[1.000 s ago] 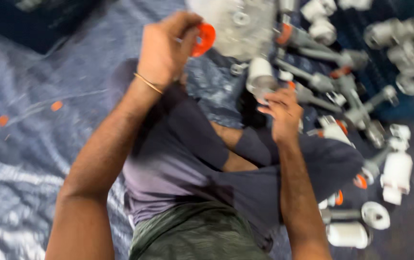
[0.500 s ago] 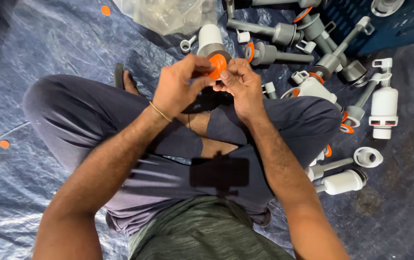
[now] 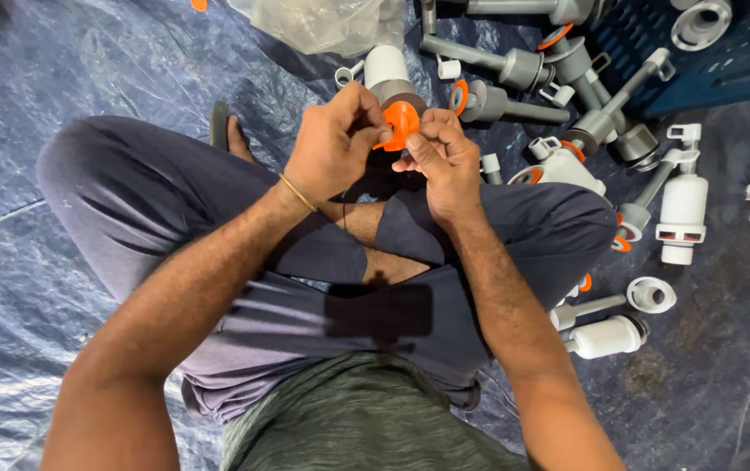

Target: The person sits on the floor and assembles white and gray plastic components by hand. They insert orange rings and black washers into the parts, then connect the pieces together and place the finished assemblies into a blue crate.

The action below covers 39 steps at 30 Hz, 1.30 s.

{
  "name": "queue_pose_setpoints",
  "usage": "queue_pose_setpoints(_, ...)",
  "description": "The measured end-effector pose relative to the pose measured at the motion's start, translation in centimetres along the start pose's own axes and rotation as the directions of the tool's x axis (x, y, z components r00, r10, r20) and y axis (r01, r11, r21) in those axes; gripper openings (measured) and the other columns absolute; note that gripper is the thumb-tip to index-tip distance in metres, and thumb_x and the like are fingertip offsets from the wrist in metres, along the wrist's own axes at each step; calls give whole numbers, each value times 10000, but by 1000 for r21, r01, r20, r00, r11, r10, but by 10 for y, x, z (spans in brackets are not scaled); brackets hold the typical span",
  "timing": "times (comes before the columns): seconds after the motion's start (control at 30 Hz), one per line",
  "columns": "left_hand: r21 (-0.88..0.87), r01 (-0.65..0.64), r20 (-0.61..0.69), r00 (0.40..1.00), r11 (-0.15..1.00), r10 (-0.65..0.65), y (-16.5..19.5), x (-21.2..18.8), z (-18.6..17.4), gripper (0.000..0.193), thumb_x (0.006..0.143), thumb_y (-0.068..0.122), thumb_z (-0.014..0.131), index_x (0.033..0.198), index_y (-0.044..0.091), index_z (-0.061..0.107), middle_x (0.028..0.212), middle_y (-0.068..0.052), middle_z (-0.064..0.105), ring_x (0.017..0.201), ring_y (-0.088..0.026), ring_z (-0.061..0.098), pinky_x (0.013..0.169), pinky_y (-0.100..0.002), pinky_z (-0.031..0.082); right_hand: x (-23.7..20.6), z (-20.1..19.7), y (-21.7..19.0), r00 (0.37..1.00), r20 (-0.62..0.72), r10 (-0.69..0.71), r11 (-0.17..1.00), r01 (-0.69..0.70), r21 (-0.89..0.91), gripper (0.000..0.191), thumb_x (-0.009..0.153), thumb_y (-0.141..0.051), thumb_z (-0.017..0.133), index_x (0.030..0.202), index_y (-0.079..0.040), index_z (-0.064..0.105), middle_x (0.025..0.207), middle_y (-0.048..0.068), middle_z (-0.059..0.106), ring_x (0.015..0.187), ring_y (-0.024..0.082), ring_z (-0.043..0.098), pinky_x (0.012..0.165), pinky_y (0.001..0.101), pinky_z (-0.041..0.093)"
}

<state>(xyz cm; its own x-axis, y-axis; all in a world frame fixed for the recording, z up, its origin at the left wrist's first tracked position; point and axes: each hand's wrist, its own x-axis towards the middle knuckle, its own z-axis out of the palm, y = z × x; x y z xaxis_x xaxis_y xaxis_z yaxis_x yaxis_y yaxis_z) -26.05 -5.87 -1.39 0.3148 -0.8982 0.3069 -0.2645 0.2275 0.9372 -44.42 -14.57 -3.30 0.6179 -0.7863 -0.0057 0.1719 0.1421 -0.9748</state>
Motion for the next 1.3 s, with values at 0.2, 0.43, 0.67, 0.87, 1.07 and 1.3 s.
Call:
queue_pose_setpoints(0.2, 105, 26, -248, 969, 994, 1, -12, 15, -15, 235, 898, -159, 495, 1049, 16, 453, 850, -125, 585, 761, -261, 639, 674, -342, 504, -2, 2, 2, 994, 70, -79, 989, 86, -119, 105, 1028, -54, 668, 1032, 42, 629, 1214, 72, 468, 948, 135, 661, 774, 332, 672)
queue_pose_setpoints(0.43, 288, 188, -410, 910, 939, -56, -30, 27, -68, 154, 973, -60, 662, 1059, 14, 559, 908, -100, 675, 823, -185, 688, 739, -301, 549, 1, -10, -2, 998, -3, -62, 997, 62, 48, 103, 1009, 9, 672, 959, 26, 584, 1208, 82, 474, 971, 154, 663, 795, 343, 670)
queue_pose_setpoints(0.67, 12, 79, 155, 985, 997, -80, 8, 15, -20, 307, 920, 67, 814, 1192, 40, 674, 995, -105, 687, 866, -197, 704, 749, -303, 569, -2, -8, 0, 974, 146, -174, 960, 201, -198, 101, 1009, 39, 658, 958, 41, 571, 1231, 99, 505, 960, 146, 653, 812, 319, 645)
queue_pose_setpoints(0.87, 29, 46, 145, 988, 999, -50, 4, 6, -11, 308, 847, 5, 799, 1123, -7, 664, 976, -119, 694, 855, -153, 705, 734, -287, 568, 0, -2, -3, 986, 139, -95, 994, 102, -41, 49, 1034, 13, 617, 1034, 32, 572, 1203, 115, 600, 1002, 152, 690, 816, 299, 625)
queue_pose_setpoints(1.07, -139, 316, 120, 946, 938, -301, -3, 5, -5, 149, 930, -39, 644, 1070, -25, 694, 911, -87, 777, 792, -86, 718, 666, -249, 574, 0, 2, -2, 970, 130, -205, 949, 230, -215, 128, 1000, 28, 668, 1055, 6, 555, 1192, 131, 643, 913, 113, 651, 807, 249, 539)
queue_pose_setpoints(1.3, -296, 250, 138, 966, 922, -218, 10, 12, 0, 212, 1021, -41, 528, 1168, -33, 681, 1067, -88, 755, 949, -100, 703, 828, -249, 582, 10, -1, 2, 969, 46, -241, 970, 242, -1, 150, 972, 66, 668, 991, 6, 532, 1251, 141, 607, 1030, 126, 661, 889, 275, 589)
